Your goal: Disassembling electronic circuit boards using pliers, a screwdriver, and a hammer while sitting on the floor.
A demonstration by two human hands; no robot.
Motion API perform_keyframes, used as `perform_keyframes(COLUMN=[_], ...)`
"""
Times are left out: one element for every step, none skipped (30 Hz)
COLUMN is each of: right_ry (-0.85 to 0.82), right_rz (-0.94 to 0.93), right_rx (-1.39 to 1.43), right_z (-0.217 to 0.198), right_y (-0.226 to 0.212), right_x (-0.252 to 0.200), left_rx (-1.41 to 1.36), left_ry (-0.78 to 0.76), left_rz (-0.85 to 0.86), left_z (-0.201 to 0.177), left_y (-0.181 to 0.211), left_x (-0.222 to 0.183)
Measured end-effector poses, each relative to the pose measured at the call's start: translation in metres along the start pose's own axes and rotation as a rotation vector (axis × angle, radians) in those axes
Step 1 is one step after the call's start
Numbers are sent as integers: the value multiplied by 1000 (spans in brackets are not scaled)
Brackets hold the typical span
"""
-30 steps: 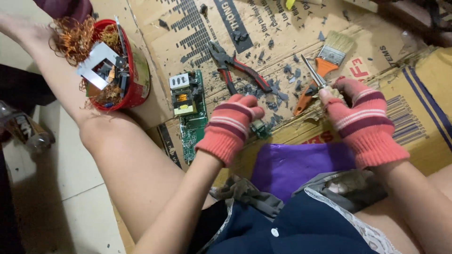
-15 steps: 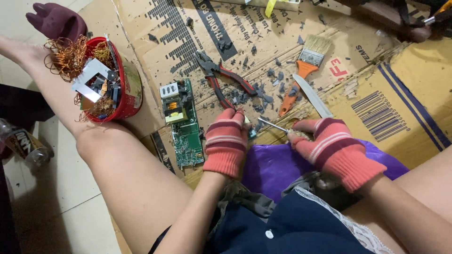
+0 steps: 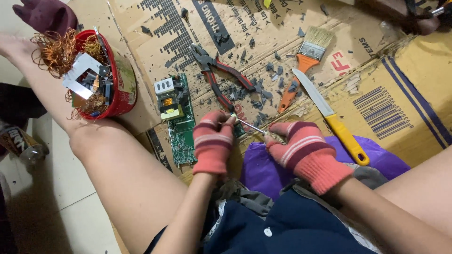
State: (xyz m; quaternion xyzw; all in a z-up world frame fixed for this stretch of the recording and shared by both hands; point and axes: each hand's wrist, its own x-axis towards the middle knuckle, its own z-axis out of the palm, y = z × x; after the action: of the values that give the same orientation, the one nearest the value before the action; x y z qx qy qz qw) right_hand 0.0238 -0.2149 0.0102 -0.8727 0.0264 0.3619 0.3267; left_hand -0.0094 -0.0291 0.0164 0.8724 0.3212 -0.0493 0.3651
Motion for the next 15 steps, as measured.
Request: perform_keyframes(right_ry=[-5, -4, -4, -6, -5, -4, -4, -9, -13, -16, -14, -8, -7, -19, -31], right_rz=[-1, 21, 42, 46, 49, 50, 51, 43, 34, 30, 25, 21, 19, 20, 22], right_rx=[-2, 28, 58, 58, 65, 72, 72, 57, 42, 43, 79, 116, 117, 113, 109], right_z=[-1, -3, -5, -4, -4, -4, -5, -5, -5, -6, -7, -8, -9, -10, -11], right_y=[-2, -3, -4, -5, -5, -5, -5, -5, -6, -5, -5, -4, -6, -7, -8], right_x=[-1, -2, -3, -3, -3, -2, -1, 0, 0, 0, -1, -2, -2, -3, -3], left_rx=[0, 14, 28, 29, 120, 209, 209, 239, 268, 270, 264, 258, 259, 237, 214], left_ry=[1, -47, -95, -98, -180, -260, -261, -301, -340, -336, -348, -361, -359, -378, -397], left_rz=[-5, -127, -250, -252, -279, -305, -306, -309, -313, -316, -300, -281, -280, -256, -233], left_z=[-1, -2, -2, -3, -3, -4, -6, -9, -12, -14, -16, -17, -18, -17, -16], left_y=[-4, -7, -10, -12, -15, -17, -12, -7, -2, 1, 4, 7, 2, -2, -6], left_x=[8, 16, 24, 29, 34, 39, 38, 38, 37, 37, 36, 36, 39, 42, 45])
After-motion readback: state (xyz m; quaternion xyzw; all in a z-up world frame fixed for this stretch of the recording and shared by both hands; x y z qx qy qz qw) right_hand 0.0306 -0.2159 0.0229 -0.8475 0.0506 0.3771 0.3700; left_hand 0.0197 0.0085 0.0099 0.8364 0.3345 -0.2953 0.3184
